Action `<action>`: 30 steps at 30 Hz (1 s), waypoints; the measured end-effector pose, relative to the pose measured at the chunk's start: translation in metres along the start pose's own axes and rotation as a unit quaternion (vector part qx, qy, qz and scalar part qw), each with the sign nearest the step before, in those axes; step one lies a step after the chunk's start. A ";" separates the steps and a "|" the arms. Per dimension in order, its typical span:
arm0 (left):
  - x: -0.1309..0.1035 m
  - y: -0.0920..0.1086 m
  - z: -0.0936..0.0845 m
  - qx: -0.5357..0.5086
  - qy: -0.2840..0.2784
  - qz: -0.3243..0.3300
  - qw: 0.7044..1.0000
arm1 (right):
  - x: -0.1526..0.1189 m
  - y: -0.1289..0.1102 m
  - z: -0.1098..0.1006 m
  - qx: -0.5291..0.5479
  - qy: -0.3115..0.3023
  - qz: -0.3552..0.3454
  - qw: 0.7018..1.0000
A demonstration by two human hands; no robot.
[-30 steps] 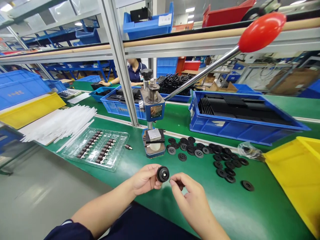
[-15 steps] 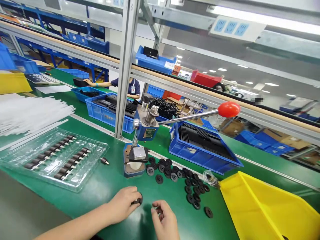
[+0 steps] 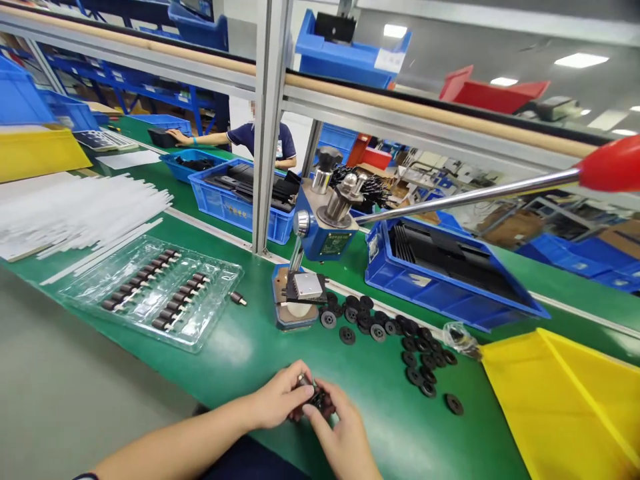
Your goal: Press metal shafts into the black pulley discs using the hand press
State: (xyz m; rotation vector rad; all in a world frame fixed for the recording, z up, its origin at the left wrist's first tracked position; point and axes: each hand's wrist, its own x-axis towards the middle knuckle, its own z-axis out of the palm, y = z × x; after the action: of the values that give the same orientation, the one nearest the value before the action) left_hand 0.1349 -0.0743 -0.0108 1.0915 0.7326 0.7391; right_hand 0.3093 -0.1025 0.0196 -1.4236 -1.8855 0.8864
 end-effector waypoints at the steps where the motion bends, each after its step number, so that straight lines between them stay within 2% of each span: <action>1: 0.000 0.000 -0.001 0.005 0.003 0.001 1.000 | 0.001 -0.002 0.001 0.002 0.012 0.005 1.000; 3: 0.001 0.001 -0.005 0.014 0.014 0.000 1.000 | 0.002 -0.006 0.002 0.001 0.028 0.005 1.000; 10: 0.003 0.003 -0.012 0.036 0.039 -0.004 0.999 | 0.006 -0.016 0.008 -0.028 0.015 -0.054 0.998; 17: 0.002 0.000 -0.003 0.067 0.040 -0.050 0.996 | 0.003 -0.017 0.007 -0.037 0.030 -0.045 0.998; 20: 0.002 -0.001 -0.001 0.082 0.038 -0.053 0.994 | 0.001 -0.016 0.007 -0.036 0.043 -0.037 0.998; 25: 0.001 0.003 0.001 0.103 0.031 -0.036 0.994 | -0.002 -0.016 0.006 -0.003 0.031 -0.012 0.999; 30: 0.002 0.004 0.002 0.086 0.091 -0.051 0.991 | -0.009 -0.010 0.000 0.061 0.032 -0.010 0.998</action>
State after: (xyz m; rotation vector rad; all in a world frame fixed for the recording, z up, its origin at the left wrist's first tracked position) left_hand 0.1372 -0.0730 -0.0068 1.1435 1.0154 0.7041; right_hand 0.3060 -0.1132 0.0269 -1.3416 -1.7643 0.9195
